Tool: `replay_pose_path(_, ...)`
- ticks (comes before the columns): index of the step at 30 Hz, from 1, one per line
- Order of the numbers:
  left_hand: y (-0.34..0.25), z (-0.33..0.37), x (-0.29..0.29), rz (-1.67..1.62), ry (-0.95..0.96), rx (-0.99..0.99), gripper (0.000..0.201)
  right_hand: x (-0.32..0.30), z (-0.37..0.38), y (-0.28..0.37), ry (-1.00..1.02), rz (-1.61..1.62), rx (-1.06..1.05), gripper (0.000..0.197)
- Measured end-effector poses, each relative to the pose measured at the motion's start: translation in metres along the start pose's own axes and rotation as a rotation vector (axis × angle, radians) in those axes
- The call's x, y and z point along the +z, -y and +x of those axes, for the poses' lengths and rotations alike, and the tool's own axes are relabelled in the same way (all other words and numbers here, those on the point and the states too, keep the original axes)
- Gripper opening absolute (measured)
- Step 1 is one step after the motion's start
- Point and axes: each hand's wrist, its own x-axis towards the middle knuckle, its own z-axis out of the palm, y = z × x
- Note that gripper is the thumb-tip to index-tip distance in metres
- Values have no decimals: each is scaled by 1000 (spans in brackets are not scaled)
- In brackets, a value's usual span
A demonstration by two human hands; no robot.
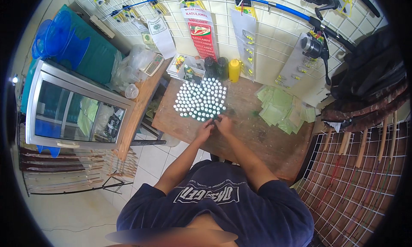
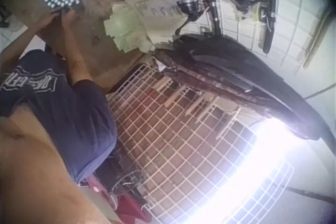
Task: Organizing and placing small essence bottles into a display case in a fishing shop.
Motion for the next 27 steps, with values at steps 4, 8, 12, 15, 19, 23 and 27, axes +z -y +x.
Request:
replay_pose_path(4, 13, 8, -1, 55, -70, 7, 43, -1, 1, 6, 32, -24, 34, 37)
replay_pose_path(8, 28, 16, -6, 74, -132, 72, 46, 2, -3, 17, 21, -71, 92, 35)
replay_pose_path(12, 2, 9, 6, 117, -60, 50, 50, 3, 2, 8, 14, -93, 131, 33)
replay_pose_path(15, 13, 14, 1, 114, -6, 40, 53, 7, 1, 11, 30, -86, 132, 32)
replay_pose_path(19, 46, 18, -13, 102, -27, 205, 54, 15, -6, 18, 44, -80, 57, 31)
replay_pose_path(23, 12, -4, 1, 81, 33, 60, 48, 1, -13, -3, 54, -67, 30, 29)
replay_pose_path(27, 24, -18, -1, 199, 107, 134, 46, -12, -32, -21, 40, -15, -92, 29)
